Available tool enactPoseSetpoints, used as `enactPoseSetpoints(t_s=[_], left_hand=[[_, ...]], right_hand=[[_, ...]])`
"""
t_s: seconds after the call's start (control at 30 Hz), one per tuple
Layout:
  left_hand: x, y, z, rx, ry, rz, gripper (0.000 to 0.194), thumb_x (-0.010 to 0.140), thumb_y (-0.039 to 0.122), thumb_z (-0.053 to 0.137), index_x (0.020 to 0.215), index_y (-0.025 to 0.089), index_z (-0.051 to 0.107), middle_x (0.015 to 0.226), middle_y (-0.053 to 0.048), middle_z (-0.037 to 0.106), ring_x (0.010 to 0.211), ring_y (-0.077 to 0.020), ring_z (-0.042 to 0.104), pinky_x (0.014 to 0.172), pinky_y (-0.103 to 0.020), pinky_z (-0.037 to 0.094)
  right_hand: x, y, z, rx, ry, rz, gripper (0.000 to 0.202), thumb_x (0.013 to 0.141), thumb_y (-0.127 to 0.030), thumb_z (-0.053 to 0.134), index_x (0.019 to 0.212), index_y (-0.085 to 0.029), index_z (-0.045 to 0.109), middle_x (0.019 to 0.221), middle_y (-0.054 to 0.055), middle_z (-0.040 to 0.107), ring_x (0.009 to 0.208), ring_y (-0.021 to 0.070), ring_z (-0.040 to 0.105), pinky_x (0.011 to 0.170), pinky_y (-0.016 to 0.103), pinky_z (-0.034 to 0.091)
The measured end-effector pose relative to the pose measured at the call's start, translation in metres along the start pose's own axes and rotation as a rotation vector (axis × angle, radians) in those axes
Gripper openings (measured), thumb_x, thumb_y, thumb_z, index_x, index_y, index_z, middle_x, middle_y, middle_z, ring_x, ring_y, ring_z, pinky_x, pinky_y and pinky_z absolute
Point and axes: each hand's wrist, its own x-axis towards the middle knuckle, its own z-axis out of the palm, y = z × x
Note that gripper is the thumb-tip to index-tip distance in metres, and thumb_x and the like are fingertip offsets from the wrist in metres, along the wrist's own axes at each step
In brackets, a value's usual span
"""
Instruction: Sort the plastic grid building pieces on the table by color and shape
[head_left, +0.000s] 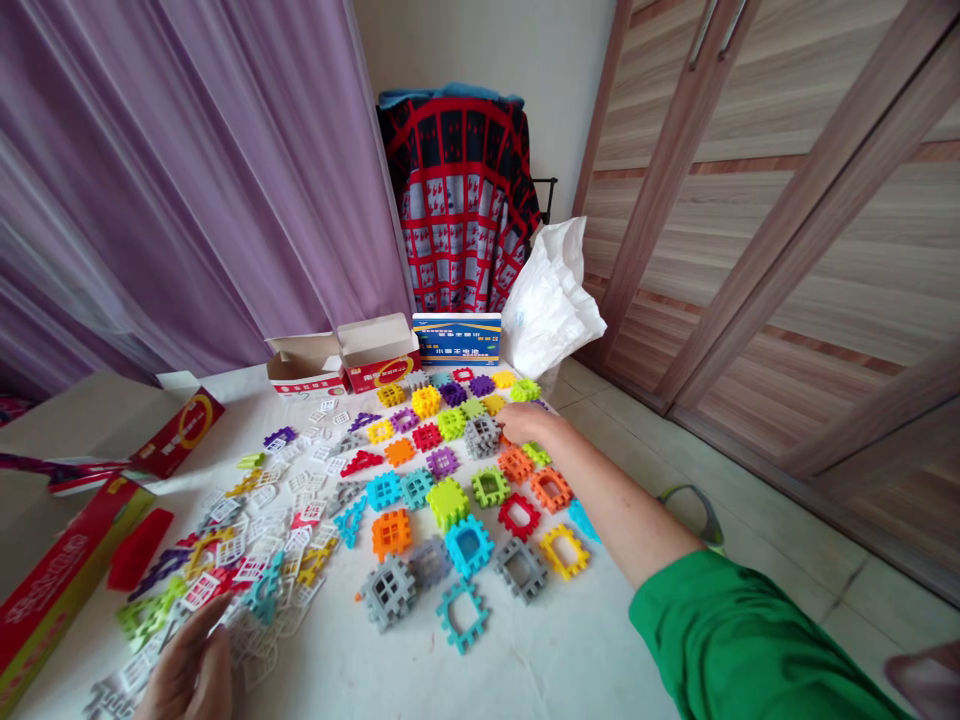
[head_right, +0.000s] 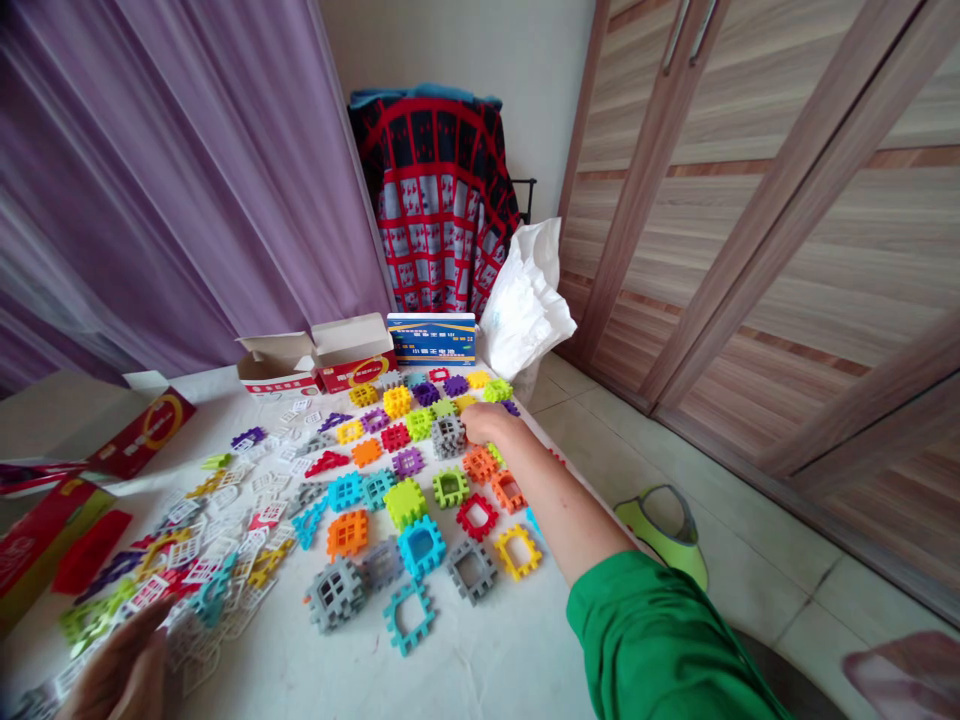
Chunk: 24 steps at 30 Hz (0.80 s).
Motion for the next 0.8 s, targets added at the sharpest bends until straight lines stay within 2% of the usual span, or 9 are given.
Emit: enactPoseSetpoints(t_s=[0.17, 0.3, 0.43, 0.57, 0.67, 0.8], left_hand=[[0.001, -0.007, 0.002, 0.0, -0.009, -0.025, 0.052, 0.079, 0.055, 0.052, 0.12, 0.025, 0.063, 0.095, 0.0, 0.07, 0.088, -0.0211, 0.065, 0.085, -0.033, 0.051], [0.0, -0.005, 0.001, -0.011, -0.009, -0.026, 0.052, 0.079, 0.054, 0.053, 0.121, 0.026, 0.063, 0.096, -0.001, 0.07, 0.088, -0.0221, 0.065, 0.087, -0.035, 0.051], [0.0, -0.001, -0.001, -0.027, -0.014, -0.03, 0.052, 0.079, 0.054, 0.052, 0.121, 0.026, 0.063, 0.097, -0.001, 0.07, 0.093, -0.0231, 0.065, 0.089, -0.036, 0.05], [-0.002, 0.0, 0.0, -0.05, -0.009, -0.038, 0.052, 0.078, 0.054, 0.053, 0.12, 0.026, 0.063, 0.099, -0.001, 0.071, 0.092, -0.0222, 0.065, 0.089, -0.034, 0.051], [-0.004, 0.007, -0.001, -0.065, -0.016, -0.032, 0.052, 0.077, 0.053, 0.054, 0.119, 0.025, 0.064, 0.097, -0.002, 0.071, 0.09, -0.0221, 0.066, 0.089, -0.035, 0.051], [-0.004, 0.022, -0.005, -0.041, 0.005, -0.041, 0.049, 0.076, 0.051, 0.054, 0.116, 0.026, 0.066, 0.098, -0.002, 0.071, 0.095, -0.0249, 0.065, 0.088, -0.037, 0.051]], right_hand=[[0.001, -0.001, 0.001, 0.019, -0.014, 0.0, 0.04, 0.077, -0.01, 0.053, 0.114, -0.013, 0.07, 0.119, 0.017, 0.069, 0.103, 0.0282, 0.066, 0.074, 0.03, 0.049], [0.002, -0.002, 0.001, 0.039, -0.009, 0.002, 0.039, 0.077, -0.011, 0.054, 0.111, -0.015, 0.071, 0.117, 0.015, 0.07, 0.101, 0.0262, 0.066, 0.072, 0.027, 0.048], [0.003, 0.003, 0.003, 0.057, 0.024, 0.017, 0.036, 0.076, -0.012, 0.056, 0.106, -0.02, 0.073, 0.112, 0.011, 0.072, 0.095, 0.0244, 0.067, 0.07, 0.026, 0.047], [0.001, 0.014, 0.009, 0.083, 0.072, 0.011, 0.037, 0.077, -0.013, 0.054, 0.103, -0.028, 0.075, 0.112, 0.001, 0.073, 0.094, 0.02, 0.067, 0.072, 0.023, 0.047], [-0.007, 0.016, 0.014, 0.099, 0.04, -0.016, 0.04, 0.075, -0.011, 0.056, 0.103, -0.033, 0.076, 0.11, -0.004, 0.074, 0.093, 0.0176, 0.068, 0.072, 0.02, 0.046], [-0.015, 0.008, 0.02, 0.056, 0.008, -0.027, 0.048, 0.074, -0.008, 0.057, 0.11, -0.034, 0.074, 0.112, -0.003, 0.073, 0.099, 0.0193, 0.067, 0.073, 0.022, 0.047]])
